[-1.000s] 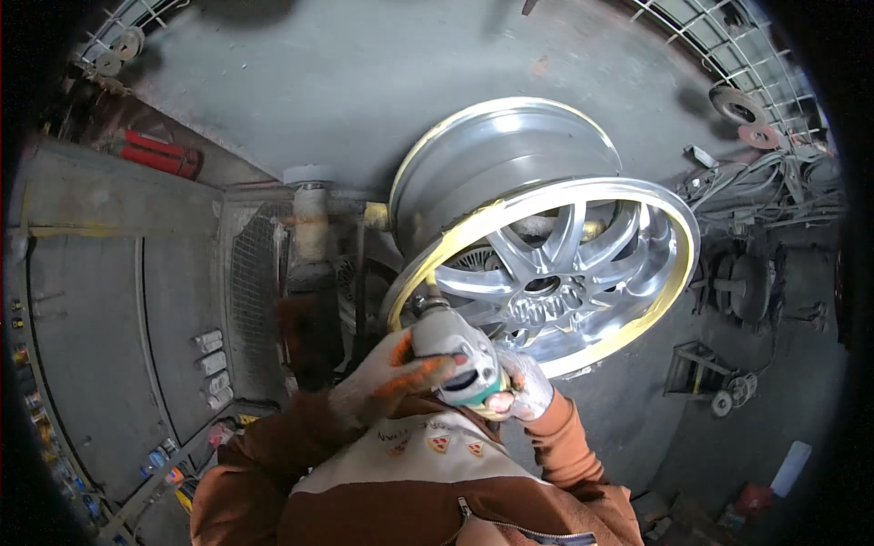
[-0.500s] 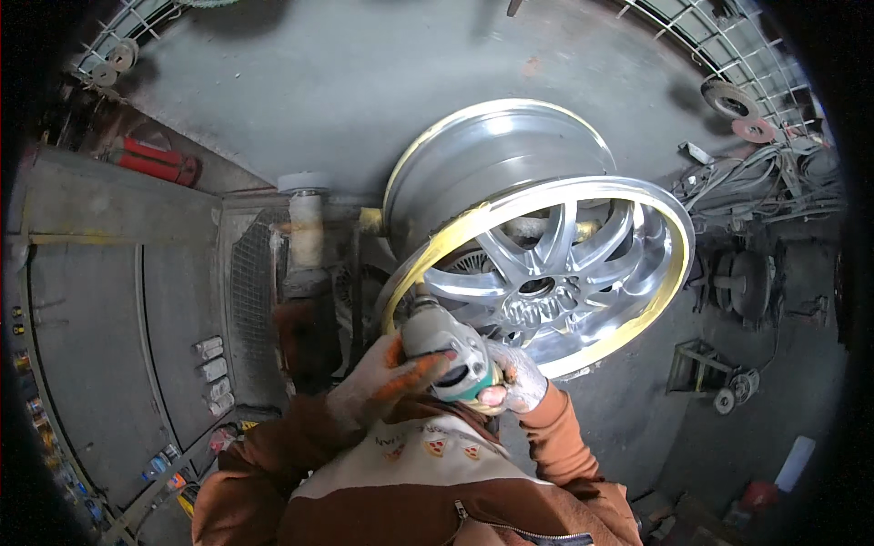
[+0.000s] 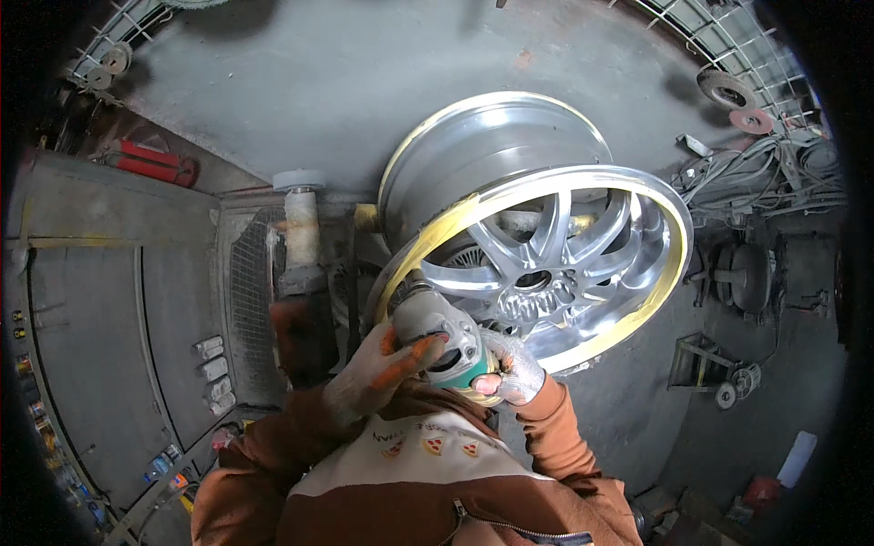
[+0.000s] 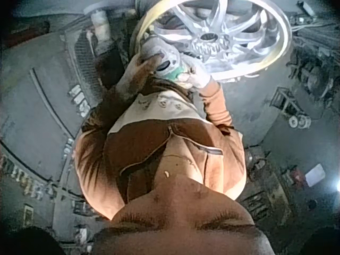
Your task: The person polishes the spokes of a car wheel rim using a handheld rotary tool, periodically applying compound to the bit and rotating the rim by hand to buff different sections.
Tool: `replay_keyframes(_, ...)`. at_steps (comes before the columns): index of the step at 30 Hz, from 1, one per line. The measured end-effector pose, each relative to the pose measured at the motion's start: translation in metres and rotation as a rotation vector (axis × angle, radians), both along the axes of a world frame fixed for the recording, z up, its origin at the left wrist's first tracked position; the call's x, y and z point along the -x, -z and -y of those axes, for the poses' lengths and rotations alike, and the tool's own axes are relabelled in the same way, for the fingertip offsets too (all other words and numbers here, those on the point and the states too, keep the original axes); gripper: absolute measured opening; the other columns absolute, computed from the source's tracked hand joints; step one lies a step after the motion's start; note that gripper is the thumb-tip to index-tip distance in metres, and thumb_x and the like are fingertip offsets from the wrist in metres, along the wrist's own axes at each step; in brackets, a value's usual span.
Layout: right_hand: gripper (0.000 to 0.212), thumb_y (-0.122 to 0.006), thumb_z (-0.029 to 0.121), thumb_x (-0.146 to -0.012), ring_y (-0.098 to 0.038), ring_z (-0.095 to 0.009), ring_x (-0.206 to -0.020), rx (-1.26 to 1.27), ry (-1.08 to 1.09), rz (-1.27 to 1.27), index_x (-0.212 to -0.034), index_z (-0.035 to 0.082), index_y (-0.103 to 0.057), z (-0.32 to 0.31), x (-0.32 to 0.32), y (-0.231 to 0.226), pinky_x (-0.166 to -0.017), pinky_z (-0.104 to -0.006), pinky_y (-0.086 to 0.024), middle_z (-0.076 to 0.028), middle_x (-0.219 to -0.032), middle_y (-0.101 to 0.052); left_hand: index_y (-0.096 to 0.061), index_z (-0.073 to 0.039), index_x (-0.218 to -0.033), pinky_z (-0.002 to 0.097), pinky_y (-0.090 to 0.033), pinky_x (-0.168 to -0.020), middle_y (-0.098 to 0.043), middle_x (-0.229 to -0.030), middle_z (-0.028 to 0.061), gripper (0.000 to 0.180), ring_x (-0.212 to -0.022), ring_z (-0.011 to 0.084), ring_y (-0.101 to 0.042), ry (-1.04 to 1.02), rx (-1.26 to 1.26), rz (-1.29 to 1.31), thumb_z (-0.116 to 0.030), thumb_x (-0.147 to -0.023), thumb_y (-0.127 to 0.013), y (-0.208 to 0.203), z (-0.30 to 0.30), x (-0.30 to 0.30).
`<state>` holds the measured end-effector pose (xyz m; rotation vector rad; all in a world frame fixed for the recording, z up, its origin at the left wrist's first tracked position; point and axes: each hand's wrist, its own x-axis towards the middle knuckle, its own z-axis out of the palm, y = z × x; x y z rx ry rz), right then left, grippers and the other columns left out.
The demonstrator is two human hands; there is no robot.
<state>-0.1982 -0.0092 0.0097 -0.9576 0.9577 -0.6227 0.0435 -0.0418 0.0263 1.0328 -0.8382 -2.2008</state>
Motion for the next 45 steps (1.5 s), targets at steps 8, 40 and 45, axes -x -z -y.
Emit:
replay_keyframes(8,0.069,-0.08,0.047,-0.077,-0.062,-0.029,-0.097,0.157,-0.044,-0.076,-0.122,-0.002,-0.061,0.0,-0.001,-0.005,-0.091,-0.0379,-0.048,-0.016,-0.108,-0.065,-0.059,-0.005,-0.123,0.0294,-0.046,-0.093,-0.061,-0.111,0.0008,0.041,-0.104,0.0101,-0.055,0.014,-0.093,0.057,-0.032,-0.094,-0.073,-0.003,-0.007,-0.008)
replay_keyframes(40,0.07,-0.082,0.052,-0.074,-0.068,-0.039,-0.092,0.324,-0.197,-0.268,-0.118,0.001,-0.062,0.003,0.01,-0.007,-0.083,-0.0422,-0.053,-0.018,-0.1,-0.068,-0.055,-0.003,-0.132,0.0322,-0.046,-0.099,-0.062,-0.121,0.0048,0.052,-0.112,0.0134,-0.057,0.03,-0.118,-0.061,-0.035,-0.095,-0.071,-0.017,-0.018,-0.012)
replay_keyframes(45,0.073,-0.081,0.056,-0.073,-0.067,-0.041,-0.091,0.313,-0.197,-0.295,-0.117,0.001,-0.062,0.008,0.009,-0.002,-0.081,-0.0445,-0.053,-0.02,-0.098,-0.067,-0.056,-0.002,-0.131,0.0324,-0.047,-0.099,-0.063,-0.12,0.0049,0.051,-0.112,0.0136,-0.058,0.022,-0.115,-0.084,-0.034,-0.094,-0.073,-0.018,-0.017,-0.011)
